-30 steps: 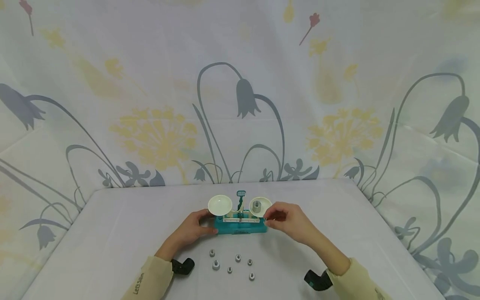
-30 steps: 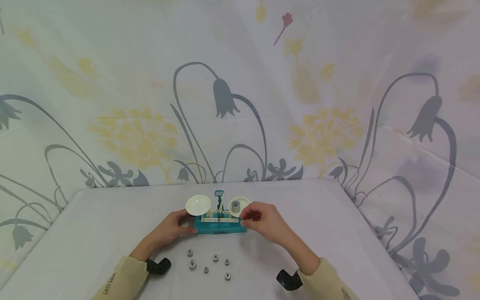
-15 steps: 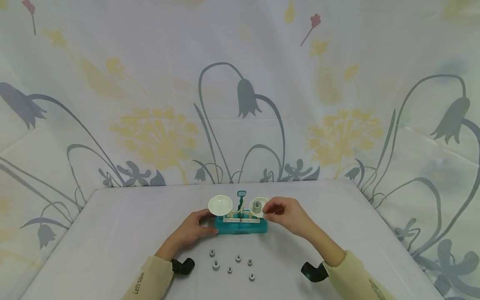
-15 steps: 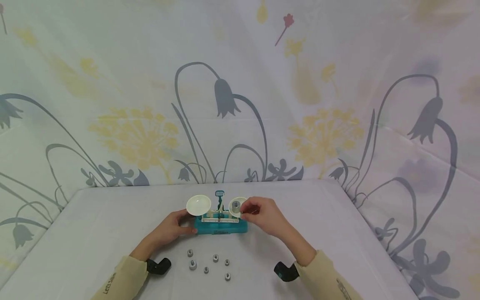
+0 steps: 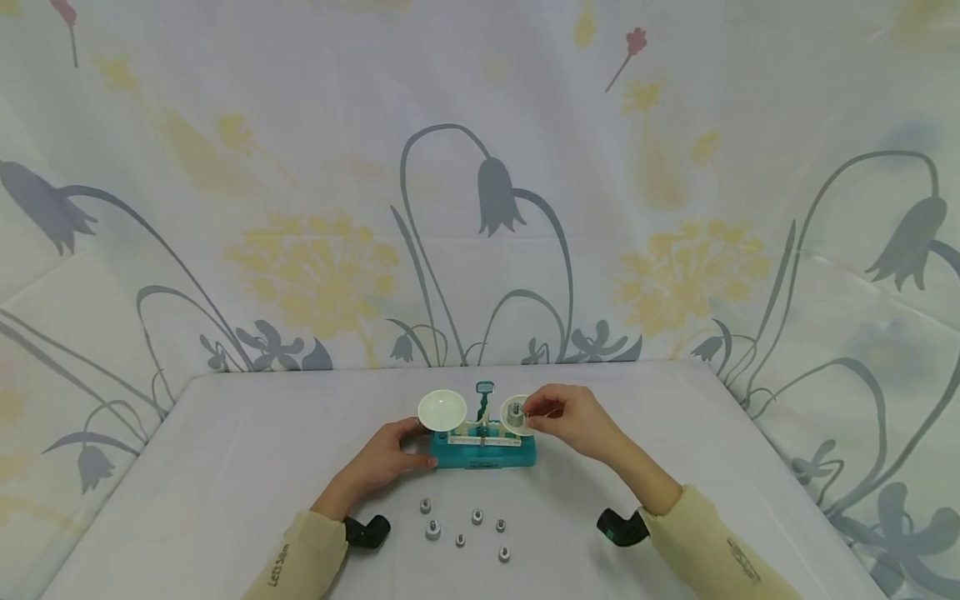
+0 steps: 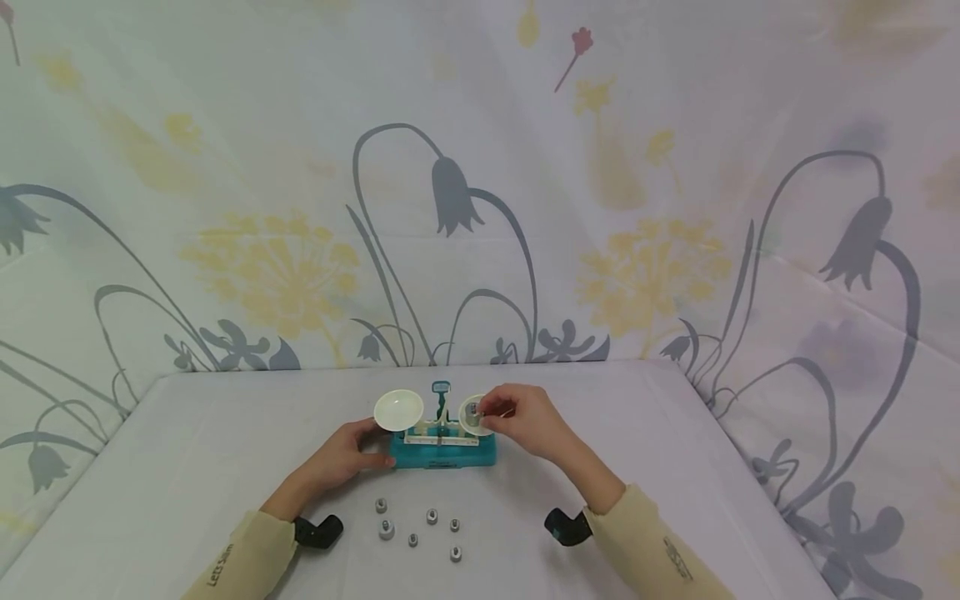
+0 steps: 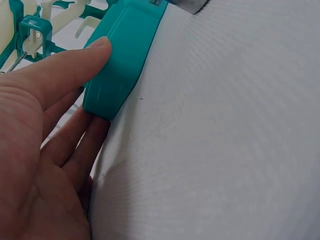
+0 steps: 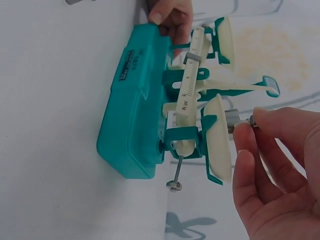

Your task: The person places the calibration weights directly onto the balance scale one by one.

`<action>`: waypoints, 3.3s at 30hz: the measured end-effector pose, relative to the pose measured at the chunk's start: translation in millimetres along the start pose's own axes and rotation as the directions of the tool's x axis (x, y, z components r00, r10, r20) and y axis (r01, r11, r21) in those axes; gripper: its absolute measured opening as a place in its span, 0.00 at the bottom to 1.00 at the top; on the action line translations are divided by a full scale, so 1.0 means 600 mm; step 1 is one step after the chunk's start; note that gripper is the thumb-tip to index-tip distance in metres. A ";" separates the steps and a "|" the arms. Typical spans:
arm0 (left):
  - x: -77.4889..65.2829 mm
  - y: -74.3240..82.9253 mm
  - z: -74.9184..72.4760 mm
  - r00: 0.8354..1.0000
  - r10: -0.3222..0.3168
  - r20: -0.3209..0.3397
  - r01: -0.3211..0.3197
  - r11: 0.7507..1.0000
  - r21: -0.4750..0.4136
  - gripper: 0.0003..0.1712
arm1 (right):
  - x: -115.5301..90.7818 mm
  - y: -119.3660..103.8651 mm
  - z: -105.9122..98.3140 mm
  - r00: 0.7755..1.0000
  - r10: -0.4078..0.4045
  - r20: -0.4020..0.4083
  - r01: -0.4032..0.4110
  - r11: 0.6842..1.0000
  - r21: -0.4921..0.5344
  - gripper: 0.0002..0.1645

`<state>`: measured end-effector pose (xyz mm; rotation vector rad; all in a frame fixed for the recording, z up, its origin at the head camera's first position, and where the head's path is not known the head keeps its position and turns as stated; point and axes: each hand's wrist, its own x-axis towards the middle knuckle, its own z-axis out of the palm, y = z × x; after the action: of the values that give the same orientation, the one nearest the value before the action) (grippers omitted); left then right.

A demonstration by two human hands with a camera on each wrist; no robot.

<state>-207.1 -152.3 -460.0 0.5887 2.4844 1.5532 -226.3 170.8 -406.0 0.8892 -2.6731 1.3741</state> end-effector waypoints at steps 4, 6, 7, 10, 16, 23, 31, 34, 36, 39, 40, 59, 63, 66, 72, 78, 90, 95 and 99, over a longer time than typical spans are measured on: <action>0.002 -0.009 0.003 1.000 -0.006 -0.012 0.006 1.000 0.004 0.31 | 0.003 0.004 0.002 1.000 0.009 -0.001 -0.009 1.000 0.000 0.07; 0.007 -0.023 0.005 0.999 -0.024 -0.021 0.024 1.000 -0.002 0.31 | 0.004 0.006 0.003 1.000 0.011 -0.001 -0.011 1.000 -0.008 0.07; 0.010 -0.030 0.006 0.999 -0.029 -0.025 0.029 1.000 0.003 0.31 | 0.005 0.006 0.004 1.000 0.011 -0.001 -0.011 1.000 -0.015 0.07; 0.018 -0.053 0.008 0.999 -0.029 -0.027 0.029 1.000 0.006 0.32 | 0.007 0.006 0.005 1.000 0.009 -0.006 -0.009 0.999 -0.039 0.07; 0.021 -0.064 0.005 1.000 -0.020 -0.006 0.019 1.000 -0.019 0.33 | 0.010 0.005 0.003 1.000 0.004 -0.015 -0.005 0.997 -0.082 0.06; 0.019 -0.065 0.004 1.000 -0.013 -0.002 0.013 1.000 -0.011 0.33 | 0.012 0.010 0.001 1.000 -0.016 0.000 0.015 0.990 -0.143 0.06; 0.021 -0.064 0.008 1.000 -0.014 -0.020 0.013 1.000 -0.009 0.33 | 0.012 0.004 0.005 0.999 -0.012 0.043 0.020 0.982 -0.187 0.07; 0.021 -0.063 0.006 1.000 -0.015 -0.012 0.014 1.000 -0.016 0.34 | 0.013 0.000 0.005 0.999 -0.004 0.052 0.014 0.979 -0.201 0.07; 0.021 -0.061 0.005 1.000 -0.017 -0.007 0.016 1.000 -0.012 0.34 | 0.013 -0.001 0.005 0.998 0.000 0.058 0.012 0.978 -0.206 0.07; 0.020 -0.062 0.004 1.000 -0.017 -0.001 0.017 1.000 -0.008 0.34 | 0.014 -0.003 0.005 0.998 0.004 0.066 0.010 0.978 -0.207 0.07; 0.020 -0.062 0.004 1.000 -0.018 0.001 0.018 1.000 -0.005 0.34 | 0.014 -0.004 0.004 0.998 0.005 0.067 0.009 0.979 -0.205 0.07; 0.022 -0.062 0.002 1.000 0.005 0.007 -0.005 1.000 -0.007 0.32 | 0.011 -0.002 0.004 0.999 -0.003 0.053 0.012 0.985 -0.171 0.07; 0.022 -0.063 0.002 1.000 0.003 0.006 -0.003 1.000 0.003 0.32 | 0.010 -0.002 0.002 0.999 -0.008 0.047 0.015 0.987 -0.161 0.07; 0.022 -0.063 0.003 1.000 -0.001 0.002 0.001 1.000 0.013 0.32 | 0.008 -0.001 0.001 0.999 -0.010 0.039 0.016 0.988 -0.153 0.07; 0.024 -0.065 0.004 1.000 -0.023 -0.006 0.023 0.999 0.024 0.32 | 0.004 -0.001 -0.003 1.000 -0.005 0.023 0.008 0.989 -0.145 0.05; 0.023 -0.066 0.006 0.999 -0.034 -0.001 0.034 0.999 0.007 0.32 | -0.007 -0.003 -0.004 1.000 -0.006 0.005 0.007 0.993 -0.116 0.04; 0.021 -0.072 0.007 0.999 -0.037 -0.002 0.037 0.999 0.004 0.33 | -0.042 -0.014 0.011 0.999 -0.034 0.018 0.035 0.999 -0.029 0.04; 0.021 -0.072 0.007 0.999 -0.036 -0.003 0.036 0.999 0.001 0.33 | -0.055 -0.011 0.024 0.999 -0.034 0.041 0.034 0.999 0.003 0.05; 0.022 -0.071 0.007 1.000 -0.024 -0.001 0.024 1.000 0.007 0.33 | -0.066 -0.009 0.037 0.997 -0.031 0.072 0.029 0.999 0.032 0.05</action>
<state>-228.0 -160.0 -499.0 0.5578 2.4896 1.5367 -184.9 170.6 -425.6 0.9971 -2.6854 1.4074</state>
